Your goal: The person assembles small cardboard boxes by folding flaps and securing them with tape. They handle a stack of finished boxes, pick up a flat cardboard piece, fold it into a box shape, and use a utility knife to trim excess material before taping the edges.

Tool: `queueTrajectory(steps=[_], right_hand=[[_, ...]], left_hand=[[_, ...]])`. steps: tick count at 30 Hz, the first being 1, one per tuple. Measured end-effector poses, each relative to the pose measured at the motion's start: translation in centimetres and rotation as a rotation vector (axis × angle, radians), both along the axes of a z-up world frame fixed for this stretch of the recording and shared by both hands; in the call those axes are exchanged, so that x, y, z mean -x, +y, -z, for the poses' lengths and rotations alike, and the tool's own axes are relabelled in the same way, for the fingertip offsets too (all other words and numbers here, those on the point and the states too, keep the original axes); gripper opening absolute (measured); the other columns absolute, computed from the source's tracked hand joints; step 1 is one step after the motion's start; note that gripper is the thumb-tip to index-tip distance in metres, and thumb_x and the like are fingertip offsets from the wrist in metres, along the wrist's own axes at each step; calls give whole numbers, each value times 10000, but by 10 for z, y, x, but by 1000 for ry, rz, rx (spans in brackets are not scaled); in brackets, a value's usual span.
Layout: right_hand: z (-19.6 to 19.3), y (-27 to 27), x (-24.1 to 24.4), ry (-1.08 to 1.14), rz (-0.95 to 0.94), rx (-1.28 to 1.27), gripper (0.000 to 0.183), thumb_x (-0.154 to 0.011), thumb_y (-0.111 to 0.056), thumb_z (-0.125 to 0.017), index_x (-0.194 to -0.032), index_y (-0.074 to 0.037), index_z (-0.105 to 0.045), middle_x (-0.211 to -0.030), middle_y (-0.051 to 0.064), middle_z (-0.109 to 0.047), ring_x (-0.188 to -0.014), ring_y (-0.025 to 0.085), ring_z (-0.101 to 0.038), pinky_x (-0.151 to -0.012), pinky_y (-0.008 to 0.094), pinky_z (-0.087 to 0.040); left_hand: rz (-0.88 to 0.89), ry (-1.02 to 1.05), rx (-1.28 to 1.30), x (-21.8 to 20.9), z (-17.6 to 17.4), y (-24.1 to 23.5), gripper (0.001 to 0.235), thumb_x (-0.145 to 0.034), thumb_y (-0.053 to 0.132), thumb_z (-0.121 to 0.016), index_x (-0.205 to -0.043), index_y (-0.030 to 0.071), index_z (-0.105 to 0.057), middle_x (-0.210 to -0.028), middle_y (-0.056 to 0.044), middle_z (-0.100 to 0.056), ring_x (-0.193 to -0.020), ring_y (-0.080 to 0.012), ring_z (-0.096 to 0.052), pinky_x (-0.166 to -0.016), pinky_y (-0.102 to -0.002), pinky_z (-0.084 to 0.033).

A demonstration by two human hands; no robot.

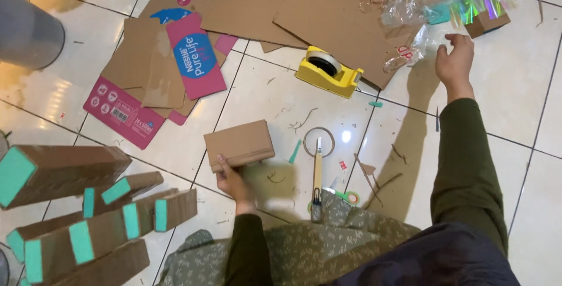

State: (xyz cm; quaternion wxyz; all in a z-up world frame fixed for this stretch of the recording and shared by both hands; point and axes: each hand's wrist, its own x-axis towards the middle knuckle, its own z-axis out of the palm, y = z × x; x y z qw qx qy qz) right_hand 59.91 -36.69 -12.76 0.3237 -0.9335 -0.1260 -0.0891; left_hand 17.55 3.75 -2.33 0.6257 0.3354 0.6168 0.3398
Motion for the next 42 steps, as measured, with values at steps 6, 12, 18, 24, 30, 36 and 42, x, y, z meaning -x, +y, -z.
queueTrajectory(steps=[6, 12, 18, 24, 30, 36, 42], right_hand=[[82, 3, -82, -124, -13, 10, 433, -999, 67, -387, -1336, 194, -628, -1354, 349, -533, -1254, 498, -516, -1071, 521, -391], [22, 66, -59, 181, 242, 154, 637, -966, 202, -604, -1551, 102, -375, -1551, 337, -317, -1377, 524, -429, -1137, 564, -357], [-13, 91, -64, 523, 176, 567, 860, -977, -1, -625, -1682, -209, -179, -1650, 241, -155, -1400, 563, -353, -1096, 620, -413], [46, 41, -59, 154, 218, 659, 507, -1041, -327, -640, -1330, 90, -649, -1386, 316, -470, -1242, 489, -430, -919, 643, -397], [26, -2, -11, 366, 330, 346, 652, -905, -392, -868, -1271, -33, -464, -1227, 315, -577, -1128, 494, -493, -845, 617, -464], [117, -87, 21, 400, 403, -320, 405, -686, -255, -1028, -889, -169, -689, -840, -83, -621, -762, 51, -556, -582, 263, -466], [-30, -2, 185, 450, 183, -445, 147, -887, -103, -817, -937, -128, -681, -848, -37, -611, -772, 77, -530, -643, 235, -427]], left_hand=[[-67, 137, 16, 0, 47, 17, 464, -876, 485, -701, -1153, 112, -683, -1183, -36, -718, -1116, -177, -669, -973, -317, -562], [-153, 21, 6, -2, 54, 18, 514, -881, 397, -714, -1236, 26, -689, -1236, -95, -725, -1117, -203, -687, -860, -331, -624], [-159, -45, -1, 4, 68, 23, 457, -906, 357, -711, -1202, 10, -685, -1193, -122, -720, -1073, -232, -692, -807, -337, -637], [-175, -87, -16, 8, 87, 28, 479, -854, 384, -749, -1174, 30, -700, -1188, -87, -728, -1066, -235, -687, -801, -386, -634], [-4, 154, -31, 4, 34, 20, 661, -818, 551, -679, -1242, 44, -685, -1277, -81, -710, -1132, -216, -660, -907, -345, -581], [-58, -164, 17, 26, 73, 28, 537, -875, 371, -719, -1289, 36, -647, -1283, -97, -692, -1170, -255, -673, -909, -390, -637], [506, -15, -523, 77, 4, 7, 465, -896, 243, -782, -1277, 70, -578, -1045, -70, -683, -882, -167, -632, -787, -314, -555]])
